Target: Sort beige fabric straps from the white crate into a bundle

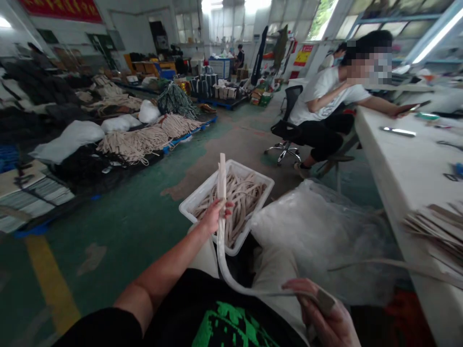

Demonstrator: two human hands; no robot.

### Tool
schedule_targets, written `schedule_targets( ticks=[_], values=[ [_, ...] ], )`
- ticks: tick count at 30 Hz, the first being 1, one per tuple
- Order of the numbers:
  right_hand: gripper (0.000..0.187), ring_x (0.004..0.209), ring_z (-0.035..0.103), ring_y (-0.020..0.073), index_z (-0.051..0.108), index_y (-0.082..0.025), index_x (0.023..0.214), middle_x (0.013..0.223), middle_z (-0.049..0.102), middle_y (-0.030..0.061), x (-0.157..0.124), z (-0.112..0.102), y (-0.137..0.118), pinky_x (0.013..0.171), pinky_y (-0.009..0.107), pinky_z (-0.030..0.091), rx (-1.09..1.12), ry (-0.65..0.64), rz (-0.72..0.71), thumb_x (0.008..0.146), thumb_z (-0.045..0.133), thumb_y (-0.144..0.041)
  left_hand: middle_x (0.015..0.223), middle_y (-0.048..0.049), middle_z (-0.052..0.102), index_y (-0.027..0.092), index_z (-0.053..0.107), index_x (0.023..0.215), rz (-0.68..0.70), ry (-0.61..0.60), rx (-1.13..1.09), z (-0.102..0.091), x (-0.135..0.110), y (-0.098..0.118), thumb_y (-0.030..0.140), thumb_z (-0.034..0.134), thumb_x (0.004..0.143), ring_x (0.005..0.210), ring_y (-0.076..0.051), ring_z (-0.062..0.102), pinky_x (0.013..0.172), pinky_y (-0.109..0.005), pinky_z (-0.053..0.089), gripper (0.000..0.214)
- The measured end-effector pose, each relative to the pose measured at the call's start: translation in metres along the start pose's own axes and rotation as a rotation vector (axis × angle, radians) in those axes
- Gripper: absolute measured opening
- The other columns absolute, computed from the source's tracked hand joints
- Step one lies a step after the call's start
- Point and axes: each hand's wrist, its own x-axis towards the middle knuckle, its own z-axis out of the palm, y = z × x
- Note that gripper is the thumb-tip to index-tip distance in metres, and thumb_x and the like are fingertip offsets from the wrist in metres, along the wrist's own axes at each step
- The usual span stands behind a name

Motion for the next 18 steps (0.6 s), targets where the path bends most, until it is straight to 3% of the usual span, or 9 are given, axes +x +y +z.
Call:
schedule_targets(
  ticks=[2,6,7,9,11,13,14,16,18],
  values=[
    [0.037,0.058,0.063,0.0168,0.079,-0.027,0.088,0.113,0.076,0.0096,0.023,0.003,-0.012,0.050,0.028,0.054,0.041,0.029,0.034,0.091,0.056,-0.056,0.081,-0.0068,0.073,0.015,0.066,0.104,-0.053,-0.189,0.120,0.010,-0.025,-0.015,0.036,0.077,0.079,0.054,-0.012,0.061,0.048,-0.021,0.037,0.034],
    [0.048,0.061,0.058,0.0139,0.077,-0.019,0.082,0.125,0.071,0.0142,0.073,0.001,-0.017,0.050,0.027,0.051,0.219,0.131,0.078,0.087,0.057,-0.062,0.085,-0.0099,0.074,0.013,0.069,0.108,-0.162,-0.507,0.400,0.020,-0.071,-0.036,0.047,0.071,0.084,0.055,-0.013,0.063,0.051,-0.024,0.037,0.041],
    [0.049,0.056,0.054,0.0112,0.077,-0.017,0.088,0.118,0.072,0.0135,0.083,0.000,-0.016,0.049,0.026,0.050,0.282,0.133,0.099,0.086,0.059,-0.063,0.087,-0.0103,0.074,0.013,0.069,0.108,-0.191,-0.564,0.459,0.020,-0.078,-0.039,0.049,0.069,0.085,0.056,-0.013,0.064,0.051,-0.024,0.037,0.043],
    [0.055,0.047,0.040,0.0074,0.076,-0.015,0.101,0.082,0.071,0.0060,0.098,-0.004,-0.010,0.047,0.025,0.048,0.423,0.148,0.132,0.081,0.064,-0.065,0.089,-0.0105,0.074,0.014,0.069,0.110,-0.234,-0.645,0.538,0.019,-0.089,-0.043,0.051,0.066,0.087,0.058,-0.013,0.066,0.051,-0.023,0.037,0.044],
    [0.064,0.044,0.029,0.0065,0.075,-0.012,0.107,0.051,0.046,-0.0065,0.106,-0.007,-0.004,0.047,0.024,0.047,0.543,0.159,0.148,0.076,0.070,-0.067,0.090,-0.0101,0.074,0.015,0.068,0.113,-0.243,-0.687,0.595,0.018,-0.094,-0.045,0.052,0.064,0.088,0.060,-0.013,0.067,0.052,-0.022,0.037,0.044],
    [0.065,0.043,0.022,0.0063,0.075,-0.010,0.106,0.046,0.025,-0.0122,0.109,-0.010,0.000,0.047,0.024,0.047,0.615,0.149,0.151,0.075,0.071,-0.067,0.090,-0.0090,0.074,0.017,0.069,0.114,-0.247,-0.705,0.655,0.016,-0.097,-0.045,0.051,0.062,0.090,0.059,-0.012,0.066,0.051,-0.021,0.037,0.043],
    [0.064,0.043,0.020,0.0062,0.076,-0.010,0.105,0.046,0.022,-0.0126,0.110,-0.011,0.001,0.047,0.024,0.046,0.633,0.145,0.145,0.076,0.070,-0.066,0.089,-0.0084,0.074,0.017,0.070,0.112,-0.260,-0.718,0.687,0.016,-0.098,-0.044,0.051,0.061,0.090,0.058,-0.012,0.065,0.052,-0.021,0.037,0.042],
    [0.058,0.043,0.024,0.0062,0.077,-0.011,0.101,0.048,0.037,-0.0085,0.109,-0.010,0.001,0.046,0.023,0.045,0.626,0.156,0.115,0.079,0.069,-0.064,0.086,-0.0080,0.073,0.017,0.074,0.103,-0.301,-0.759,0.727,0.017,-0.100,-0.039,0.050,0.062,0.090,0.062,-0.013,0.065,0.056,-0.022,0.040,0.037],
    [0.054,0.047,0.036,0.0070,0.078,-0.013,0.095,0.067,0.063,0.0019,0.108,-0.006,-0.001,0.045,0.023,0.044,0.550,0.183,0.070,0.081,0.067,-0.064,0.090,-0.0094,0.073,0.017,0.076,0.098,-0.332,-0.792,0.678,0.023,-0.101,-0.034,0.048,0.067,0.086,0.076,-0.017,0.067,0.070,-0.025,0.047,0.034]
  ],
)
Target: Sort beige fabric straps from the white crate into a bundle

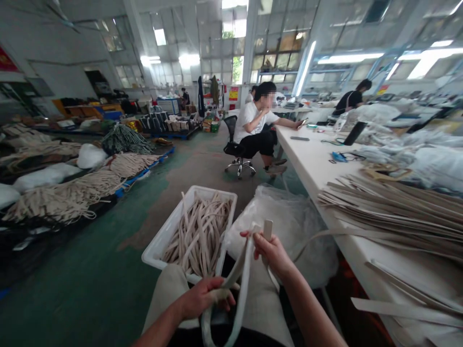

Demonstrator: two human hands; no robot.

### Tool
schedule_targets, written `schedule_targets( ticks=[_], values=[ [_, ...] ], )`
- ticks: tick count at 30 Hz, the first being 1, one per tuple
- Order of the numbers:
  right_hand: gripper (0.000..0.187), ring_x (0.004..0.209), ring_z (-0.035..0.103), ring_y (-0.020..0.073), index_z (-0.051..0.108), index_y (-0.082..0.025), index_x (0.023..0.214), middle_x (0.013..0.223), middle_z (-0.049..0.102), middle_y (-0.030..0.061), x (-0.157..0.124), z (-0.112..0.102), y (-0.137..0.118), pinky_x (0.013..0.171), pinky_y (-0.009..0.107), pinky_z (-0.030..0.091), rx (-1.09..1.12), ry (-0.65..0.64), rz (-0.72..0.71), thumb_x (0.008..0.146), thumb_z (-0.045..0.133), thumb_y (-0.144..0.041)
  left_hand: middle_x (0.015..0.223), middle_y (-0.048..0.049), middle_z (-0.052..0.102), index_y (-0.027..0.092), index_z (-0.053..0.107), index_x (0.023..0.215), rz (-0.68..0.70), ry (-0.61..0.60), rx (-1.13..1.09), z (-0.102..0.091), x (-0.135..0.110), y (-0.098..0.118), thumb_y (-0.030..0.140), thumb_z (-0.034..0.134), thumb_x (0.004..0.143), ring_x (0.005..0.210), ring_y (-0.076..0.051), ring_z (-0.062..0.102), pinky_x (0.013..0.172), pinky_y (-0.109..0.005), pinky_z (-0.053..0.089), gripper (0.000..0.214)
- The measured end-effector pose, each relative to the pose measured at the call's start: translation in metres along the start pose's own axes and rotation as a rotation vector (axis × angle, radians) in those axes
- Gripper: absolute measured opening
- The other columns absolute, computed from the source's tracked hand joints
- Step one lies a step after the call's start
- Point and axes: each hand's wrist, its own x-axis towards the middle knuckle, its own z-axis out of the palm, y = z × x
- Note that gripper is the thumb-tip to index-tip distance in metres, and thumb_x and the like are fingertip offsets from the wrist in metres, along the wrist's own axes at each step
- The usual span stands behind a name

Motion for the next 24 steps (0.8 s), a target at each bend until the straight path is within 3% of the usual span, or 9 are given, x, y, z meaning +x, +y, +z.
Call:
schedule_targets(
  ticks=[2,5,9,18,21,24],
  values=[
    [0.052,0.053,0.047,0.0088,0.078,-0.015,0.093,0.090,0.073,0.0074,-0.003,0.011,0.000,0.045,0.022,0.044,-0.118,-0.026,-0.035,0.083,0.064,-0.064,0.099,-0.0110,0.073,0.018,0.075,0.106,0.062,-0.017,-0.100,0.003,0.003,0.010,0.052,0.073,0.080,0.092,-0.022,0.067,0.086,-0.030,0.048,0.043],
    [0.052,0.055,0.053,0.0106,0.078,-0.017,0.092,0.077,0.071,0.0033,-0.011,0.030,-0.002,0.049,0.022,0.046,-0.306,-0.136,-0.059,0.088,0.057,-0.064,0.102,-0.0098,0.071,0.018,0.071,0.114,0.189,0.057,-0.111,0.009,0.014,0.019,0.060,0.076,0.073,0.095,-0.024,0.064,0.090,-0.033,0.047,0.059],
    [0.047,0.063,0.059,0.0127,0.077,-0.018,0.081,0.070,0.069,0.0024,-0.025,0.040,-0.004,0.060,0.022,0.049,-0.473,-0.200,-0.178,0.093,0.055,-0.057,0.089,-0.0053,0.070,0.015,0.073,0.100,0.275,0.199,0.165,0.013,0.026,0.015,0.060,0.061,0.087,0.087,-0.020,0.060,0.082,-0.030,0.045,0.048],
    [0.048,0.049,0.048,0.0110,0.079,-0.017,0.091,0.062,0.065,0.0023,-0.043,0.024,-0.001,0.046,0.023,0.042,-0.278,0.014,-0.100,0.091,0.056,-0.059,0.082,-0.0033,0.064,0.016,0.070,0.084,0.202,0.141,0.399,0.020,0.014,-0.028,0.064,0.047,0.093,0.078,-0.016,0.058,0.075,-0.027,0.043,0.054],
    [0.045,0.050,0.052,0.0119,0.080,-0.017,0.090,0.067,0.070,0.0044,-0.048,0.026,-0.001,0.047,0.024,0.045,-0.280,0.017,-0.102,0.091,0.059,-0.057,0.081,-0.0025,0.064,0.016,0.069,0.086,0.147,0.141,0.477,0.018,0.010,-0.037,0.064,0.049,0.091,0.079,-0.017,0.057,0.075,-0.027,0.043,0.052],
    [0.042,0.055,0.058,0.0129,0.080,-0.019,0.096,0.082,0.076,0.0062,-0.053,0.034,0.006,0.050,0.024,0.050,-0.347,-0.065,-0.086,0.092,0.058,-0.054,0.083,-0.0024,0.065,0.016,0.069,0.088,0.085,0.155,0.563,0.017,0.001,-0.041,0.064,0.055,0.088,0.081,-0.017,0.057,0.078,-0.027,0.044,0.050]
  ],
)
